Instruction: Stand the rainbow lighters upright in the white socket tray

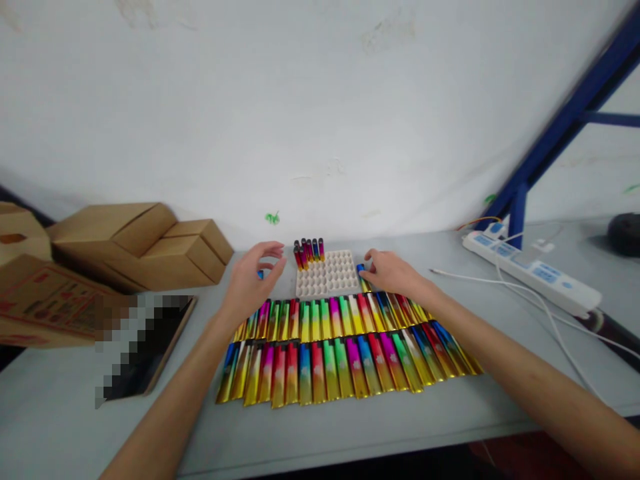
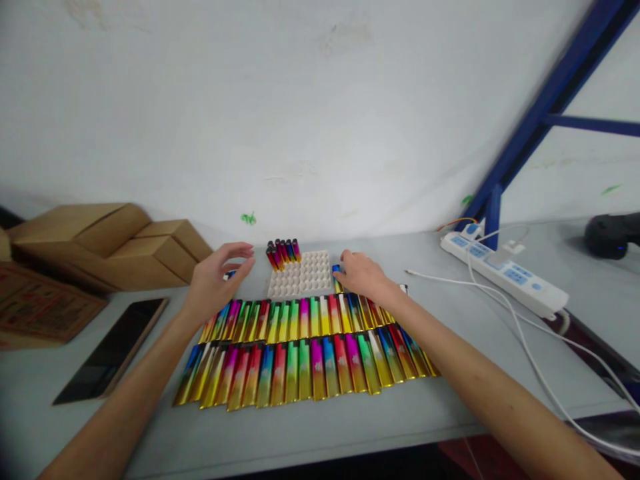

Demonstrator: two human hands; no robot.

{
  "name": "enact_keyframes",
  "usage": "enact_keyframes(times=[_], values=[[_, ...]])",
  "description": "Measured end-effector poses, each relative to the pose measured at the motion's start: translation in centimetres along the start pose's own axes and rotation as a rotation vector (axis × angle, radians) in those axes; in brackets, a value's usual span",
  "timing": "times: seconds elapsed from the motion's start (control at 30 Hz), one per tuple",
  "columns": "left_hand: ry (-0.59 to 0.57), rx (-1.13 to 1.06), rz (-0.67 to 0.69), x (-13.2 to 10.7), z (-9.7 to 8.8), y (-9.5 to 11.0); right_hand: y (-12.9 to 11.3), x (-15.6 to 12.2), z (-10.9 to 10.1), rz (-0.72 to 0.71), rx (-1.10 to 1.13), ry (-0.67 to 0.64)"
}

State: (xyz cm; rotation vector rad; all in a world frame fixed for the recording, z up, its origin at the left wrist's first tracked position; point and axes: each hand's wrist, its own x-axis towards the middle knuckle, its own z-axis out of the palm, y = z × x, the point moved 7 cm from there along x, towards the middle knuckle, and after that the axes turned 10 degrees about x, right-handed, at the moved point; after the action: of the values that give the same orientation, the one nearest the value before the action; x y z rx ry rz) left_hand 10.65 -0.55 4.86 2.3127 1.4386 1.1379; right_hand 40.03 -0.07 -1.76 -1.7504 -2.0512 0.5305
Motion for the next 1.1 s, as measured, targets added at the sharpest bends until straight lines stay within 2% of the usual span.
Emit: enact_keyframes(times=[0.2, 0.37, 0.43, 0.5, 0.53, 0.67, 0.77, 0.97, 1.1], values=[[0.014, -0.008, -0.004, -0.9, 0.3, 0.0, 0.0, 0.8, 0.0, 0.040, 0.034, -0.024], [0.030, 0.006, 0.006, -1.4, 0.2, 0.4, -1.6, 0.5, -1.7, -0.012, 0.142, -0.045], [0.023, 0.024, 0.001, -1.5, 0.2, 0.5, -3.0, -0.7, -2.6, -0.070, 0.293, -0.078], [0.014, 0.050, -0.004, -1.6, 0.2, 0.6, -4.8, -2.4, -2.9, -0.136, 0.701, -0.186], [0.008, 0.059, -0.006, -1.6, 0.3, 0.7, -5.5, -3.2, -2.9, -0.139, 0.820, -0.238], [-0.030, 0.060, -0.009, -1.7, 0.7, 1.0, -6.9, -5.1, -2.8, -0.126, 1.053, -0.272], [-0.048, 0.034, 0.002, -1.9, 0.9, 1.3, -7.0, -5.3, -2.1, -0.103, 1.072, -0.259], [-0.077, 0.011, -0.017, -2.0, 0.9, 1.4, -6.5, -5.5, -1.1, -0.147, 0.985, -0.177], [-0.087, 0.001, -0.011, -2.0, 0.9, 1.5, -6.8, -5.9, -1.0, -0.206, 0.733, -0.076]])
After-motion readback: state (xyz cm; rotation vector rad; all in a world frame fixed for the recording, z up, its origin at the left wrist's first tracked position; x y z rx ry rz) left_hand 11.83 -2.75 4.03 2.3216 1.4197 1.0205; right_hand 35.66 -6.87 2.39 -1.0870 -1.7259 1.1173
